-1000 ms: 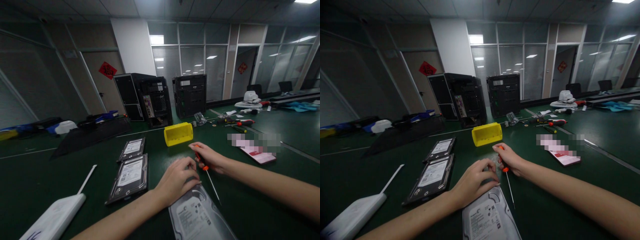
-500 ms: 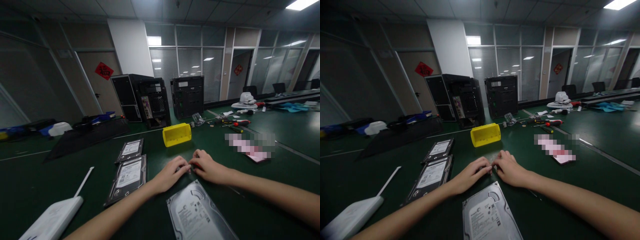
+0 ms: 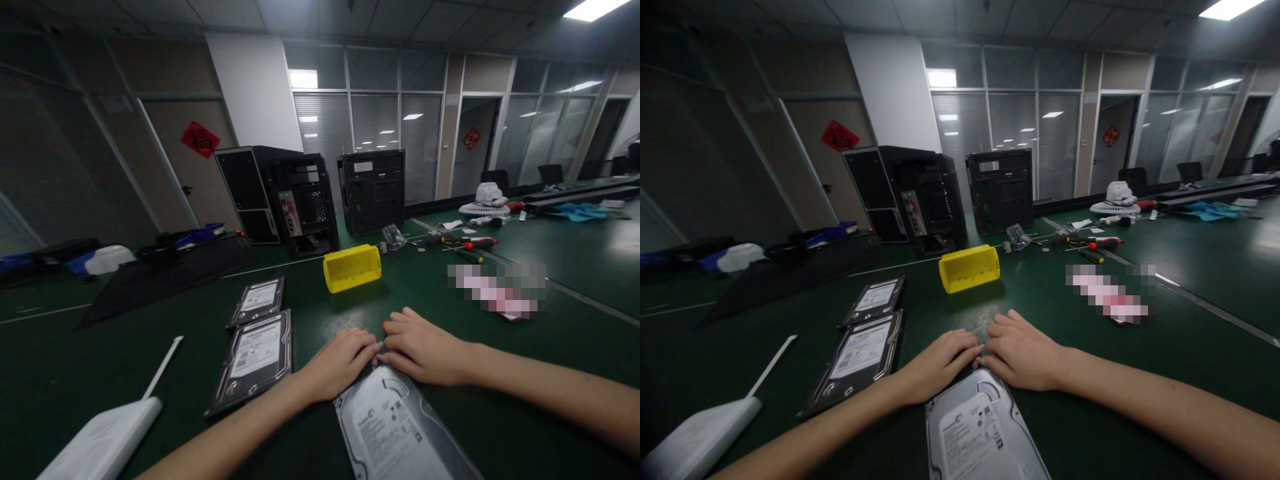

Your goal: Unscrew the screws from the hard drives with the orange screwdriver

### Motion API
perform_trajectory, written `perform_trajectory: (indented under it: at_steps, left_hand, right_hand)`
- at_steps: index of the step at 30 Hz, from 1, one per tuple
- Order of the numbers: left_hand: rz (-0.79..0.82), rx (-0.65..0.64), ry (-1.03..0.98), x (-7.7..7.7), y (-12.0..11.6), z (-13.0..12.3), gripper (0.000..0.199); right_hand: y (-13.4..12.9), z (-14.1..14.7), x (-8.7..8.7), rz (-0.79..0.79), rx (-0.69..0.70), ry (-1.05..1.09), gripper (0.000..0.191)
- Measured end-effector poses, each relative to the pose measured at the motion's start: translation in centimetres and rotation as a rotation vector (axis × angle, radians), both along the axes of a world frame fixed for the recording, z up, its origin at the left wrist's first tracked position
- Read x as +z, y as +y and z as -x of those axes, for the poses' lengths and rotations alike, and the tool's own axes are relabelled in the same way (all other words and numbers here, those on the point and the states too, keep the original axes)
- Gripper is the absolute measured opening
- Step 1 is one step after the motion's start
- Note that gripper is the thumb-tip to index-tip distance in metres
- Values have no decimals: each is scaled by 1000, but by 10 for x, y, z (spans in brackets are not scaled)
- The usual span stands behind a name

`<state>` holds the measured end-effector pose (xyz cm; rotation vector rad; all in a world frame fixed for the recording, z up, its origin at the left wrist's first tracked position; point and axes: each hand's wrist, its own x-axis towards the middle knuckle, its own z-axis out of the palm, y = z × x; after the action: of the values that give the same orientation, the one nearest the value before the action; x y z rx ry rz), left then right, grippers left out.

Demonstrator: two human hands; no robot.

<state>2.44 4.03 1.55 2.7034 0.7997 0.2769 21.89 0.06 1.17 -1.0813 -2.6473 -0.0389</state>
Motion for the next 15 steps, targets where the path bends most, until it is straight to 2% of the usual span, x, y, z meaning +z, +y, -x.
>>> perform_trajectory:
  at_steps: [15]
  left_hand:
    - [66, 14, -117, -5, -1, 4, 37]
  right_hand:
    - [5, -2, 15, -187, 195, -238, 25]
